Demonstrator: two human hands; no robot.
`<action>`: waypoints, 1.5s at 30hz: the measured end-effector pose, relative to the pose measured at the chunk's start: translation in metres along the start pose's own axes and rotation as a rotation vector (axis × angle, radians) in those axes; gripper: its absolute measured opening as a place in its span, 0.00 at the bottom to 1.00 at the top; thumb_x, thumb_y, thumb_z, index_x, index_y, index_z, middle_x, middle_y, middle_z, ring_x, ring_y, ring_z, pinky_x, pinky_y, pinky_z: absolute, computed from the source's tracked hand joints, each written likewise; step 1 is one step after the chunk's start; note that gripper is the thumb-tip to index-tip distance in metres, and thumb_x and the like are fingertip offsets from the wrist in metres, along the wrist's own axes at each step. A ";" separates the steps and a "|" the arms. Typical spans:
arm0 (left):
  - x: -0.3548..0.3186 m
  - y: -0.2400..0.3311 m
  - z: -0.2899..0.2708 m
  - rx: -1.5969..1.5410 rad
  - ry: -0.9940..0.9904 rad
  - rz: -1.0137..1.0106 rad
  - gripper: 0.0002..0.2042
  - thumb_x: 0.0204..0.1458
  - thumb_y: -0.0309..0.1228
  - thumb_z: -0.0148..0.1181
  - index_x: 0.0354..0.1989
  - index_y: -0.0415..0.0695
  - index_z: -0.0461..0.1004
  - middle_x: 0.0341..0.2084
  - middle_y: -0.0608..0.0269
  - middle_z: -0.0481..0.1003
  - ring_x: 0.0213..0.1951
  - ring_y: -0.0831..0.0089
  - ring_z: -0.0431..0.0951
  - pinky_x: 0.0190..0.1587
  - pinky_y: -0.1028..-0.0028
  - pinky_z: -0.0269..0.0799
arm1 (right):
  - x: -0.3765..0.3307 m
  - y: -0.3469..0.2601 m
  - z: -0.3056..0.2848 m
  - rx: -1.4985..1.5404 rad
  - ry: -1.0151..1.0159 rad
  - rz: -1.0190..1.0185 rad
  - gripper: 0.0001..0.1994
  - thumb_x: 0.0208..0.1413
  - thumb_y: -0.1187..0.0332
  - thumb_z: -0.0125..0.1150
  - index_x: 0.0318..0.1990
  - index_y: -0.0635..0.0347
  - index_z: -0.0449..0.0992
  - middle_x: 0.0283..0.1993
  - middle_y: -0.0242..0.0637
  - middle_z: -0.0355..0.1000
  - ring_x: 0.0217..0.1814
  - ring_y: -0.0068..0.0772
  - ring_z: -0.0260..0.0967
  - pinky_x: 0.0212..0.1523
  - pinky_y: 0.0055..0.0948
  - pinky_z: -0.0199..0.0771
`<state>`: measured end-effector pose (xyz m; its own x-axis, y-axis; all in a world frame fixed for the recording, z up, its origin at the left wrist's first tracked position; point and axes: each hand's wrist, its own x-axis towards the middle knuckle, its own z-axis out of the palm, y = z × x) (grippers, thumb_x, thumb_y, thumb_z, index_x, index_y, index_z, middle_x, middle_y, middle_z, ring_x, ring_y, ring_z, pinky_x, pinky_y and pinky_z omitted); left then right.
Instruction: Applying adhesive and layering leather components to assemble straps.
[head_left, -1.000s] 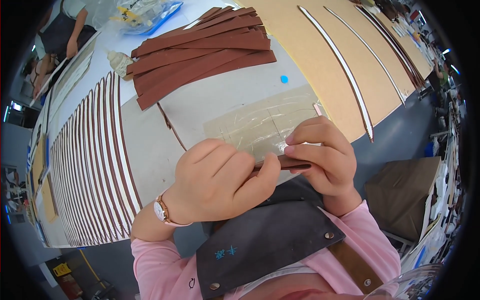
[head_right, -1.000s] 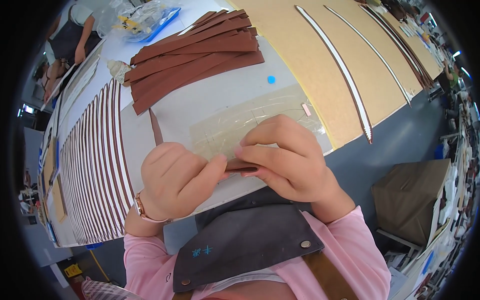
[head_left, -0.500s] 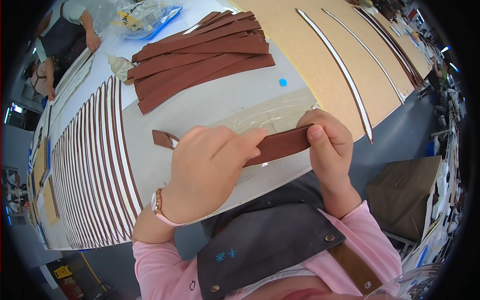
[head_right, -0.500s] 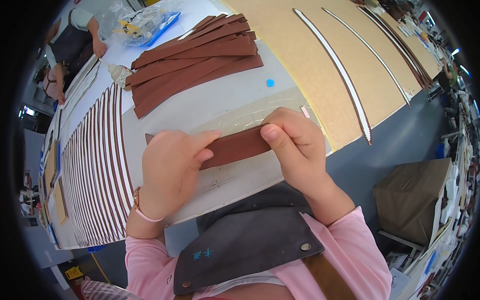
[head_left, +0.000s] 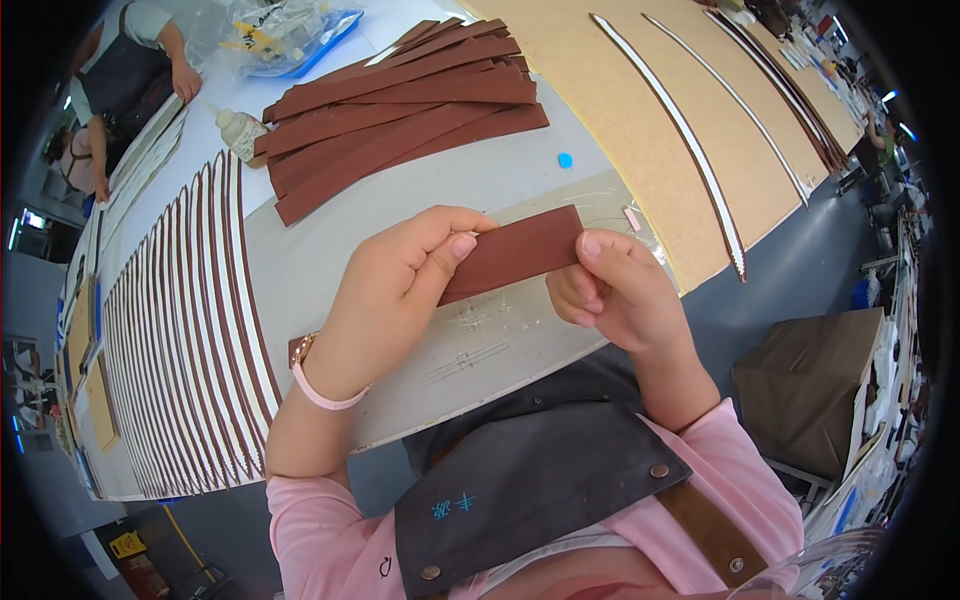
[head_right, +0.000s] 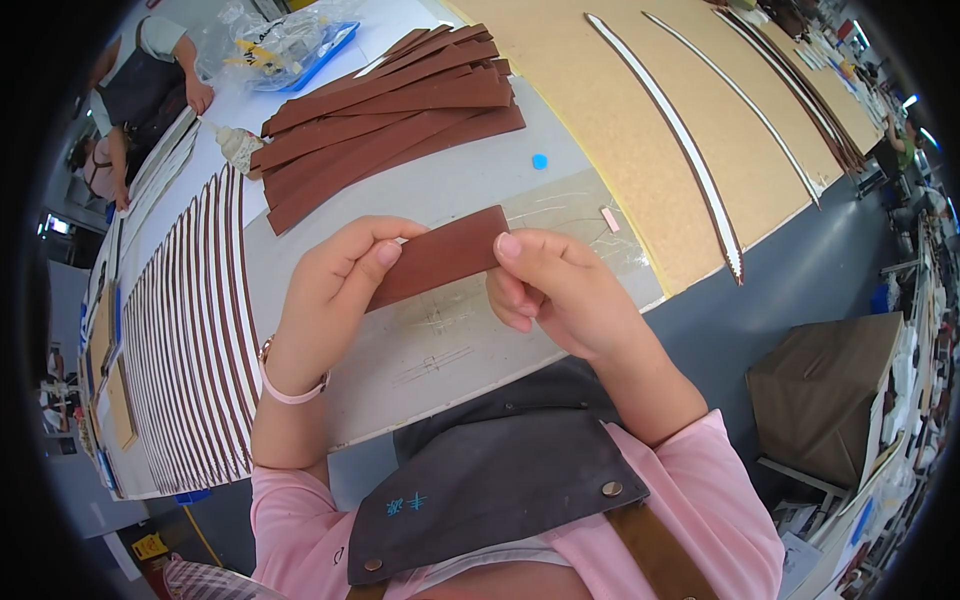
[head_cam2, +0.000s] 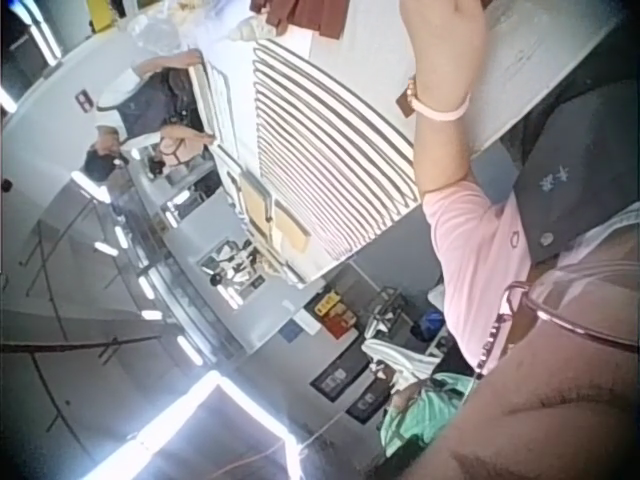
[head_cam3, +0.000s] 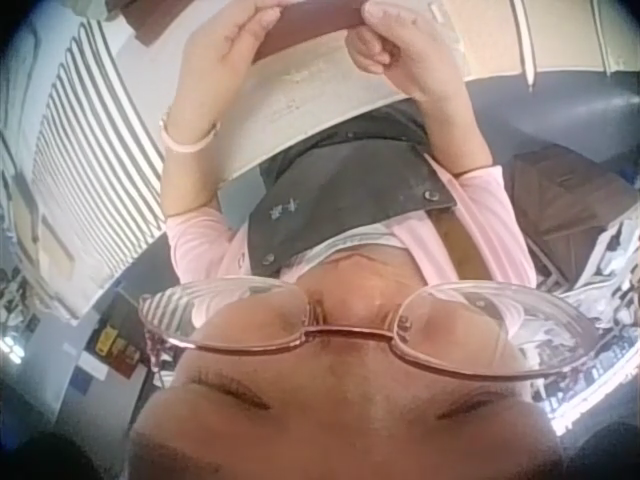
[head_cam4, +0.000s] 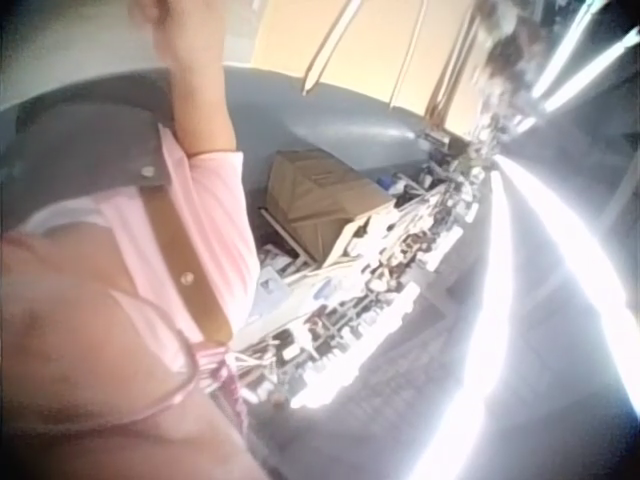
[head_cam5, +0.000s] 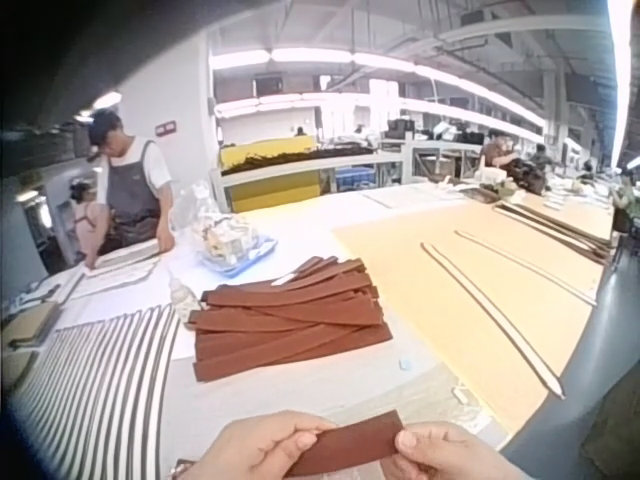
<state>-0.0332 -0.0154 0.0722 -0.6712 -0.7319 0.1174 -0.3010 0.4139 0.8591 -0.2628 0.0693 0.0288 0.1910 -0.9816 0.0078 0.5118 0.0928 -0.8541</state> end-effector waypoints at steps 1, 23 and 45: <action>0.001 -0.002 0.000 0.001 0.000 -0.001 0.12 0.69 0.27 0.49 0.51 0.38 0.79 0.39 0.62 0.81 0.41 0.75 0.76 0.48 0.75 0.71 | 0.002 0.000 -0.003 0.097 -0.044 0.078 0.24 0.74 0.56 0.48 0.22 0.55 0.65 0.19 0.26 0.59 0.22 0.21 0.56 0.27 0.24 0.55; 0.003 -0.018 0.017 0.431 0.049 0.303 0.20 0.54 0.29 0.69 0.56 0.39 0.80 0.50 0.56 0.79 0.48 0.59 0.78 0.51 0.67 0.75 | -0.008 0.028 -0.032 -1.206 0.376 -0.466 0.17 0.55 0.79 0.68 0.53 0.59 0.82 0.43 0.39 0.76 0.40 0.35 0.75 0.38 0.30 0.75; -0.021 -0.061 0.050 0.444 -0.098 0.032 0.25 0.54 0.31 0.68 0.62 0.49 0.74 0.46 0.55 0.75 0.49 0.56 0.75 0.52 0.63 0.73 | 0.014 0.044 -0.052 -1.132 0.383 -0.037 0.06 0.64 0.75 0.62 0.45 0.65 0.77 0.38 0.35 0.75 0.39 0.23 0.70 0.42 0.24 0.70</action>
<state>-0.0344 0.0021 -0.0080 -0.7393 -0.6692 0.0746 -0.5261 0.6432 0.5564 -0.2810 0.0511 -0.0356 -0.1684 -0.9844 0.0506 -0.5534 0.0520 -0.8313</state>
